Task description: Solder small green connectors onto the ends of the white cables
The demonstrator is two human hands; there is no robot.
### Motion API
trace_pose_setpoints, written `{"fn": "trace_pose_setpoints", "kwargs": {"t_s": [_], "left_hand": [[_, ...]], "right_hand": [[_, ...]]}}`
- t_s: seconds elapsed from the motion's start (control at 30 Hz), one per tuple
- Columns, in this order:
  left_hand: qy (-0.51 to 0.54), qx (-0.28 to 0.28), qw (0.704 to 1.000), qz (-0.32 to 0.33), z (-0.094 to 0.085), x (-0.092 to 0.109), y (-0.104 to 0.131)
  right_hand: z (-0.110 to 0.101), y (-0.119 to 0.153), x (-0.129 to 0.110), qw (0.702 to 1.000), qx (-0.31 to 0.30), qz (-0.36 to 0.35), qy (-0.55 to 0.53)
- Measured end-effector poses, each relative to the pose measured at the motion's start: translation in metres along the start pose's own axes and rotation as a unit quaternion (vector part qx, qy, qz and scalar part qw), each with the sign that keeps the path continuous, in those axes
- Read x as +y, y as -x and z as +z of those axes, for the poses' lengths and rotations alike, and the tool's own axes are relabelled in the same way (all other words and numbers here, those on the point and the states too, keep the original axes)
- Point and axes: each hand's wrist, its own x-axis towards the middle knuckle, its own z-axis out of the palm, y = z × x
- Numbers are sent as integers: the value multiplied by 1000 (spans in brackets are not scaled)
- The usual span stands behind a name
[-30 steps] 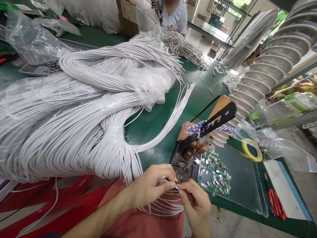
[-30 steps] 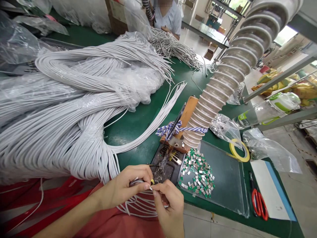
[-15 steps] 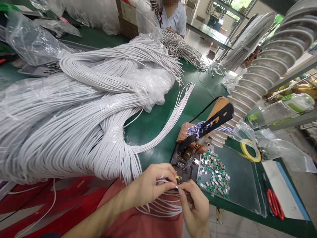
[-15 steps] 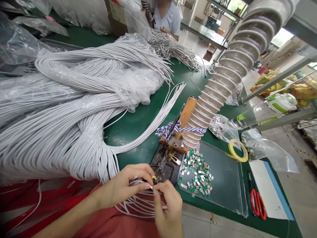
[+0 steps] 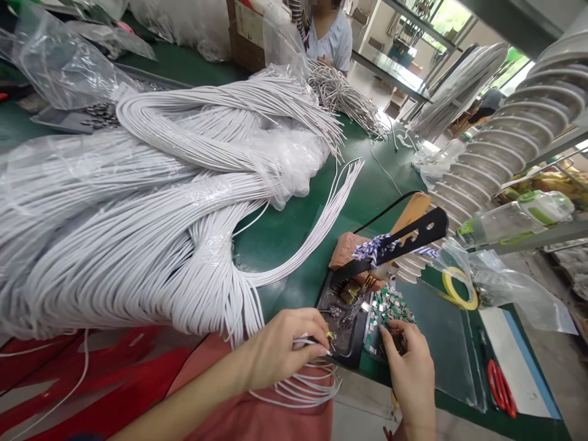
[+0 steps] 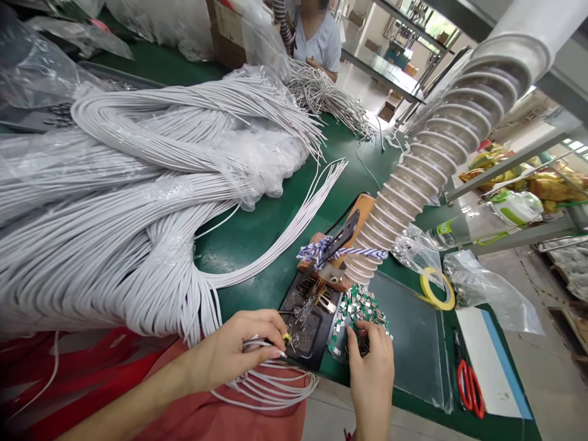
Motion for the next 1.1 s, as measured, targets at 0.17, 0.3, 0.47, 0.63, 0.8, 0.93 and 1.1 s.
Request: {"fn": "trace_pose_setpoints", "kwargs": {"t_s": [0.17,0.3,0.47,0.63,0.8,0.93,1.1], "left_hand": [[8,-8,1000,-9,0,-1,1],[1,-21,1000,-23,-1,-1,1],[15,-15,1000,-21,-1,-1,3],[9,-3,1000,-1,1,-1,2],[-26,-7,1000,-4,0,2,2],[-20,7,1000,-6,0,5,2],[-17,14,999,-26,0,9,0]], "right_hand": [[-2,3,-3,999,-10,8,-34],[-3,6,4,994,-24,45,-93],[-4,20,-18,966,-34,115,-227],[10,47,-65,909,-94,96,-394],[27,59,-78,917,-121,56,-376],[31,60,-77,924,-104,42,-366],[32,59,-80,934,-113,25,-339]]}}
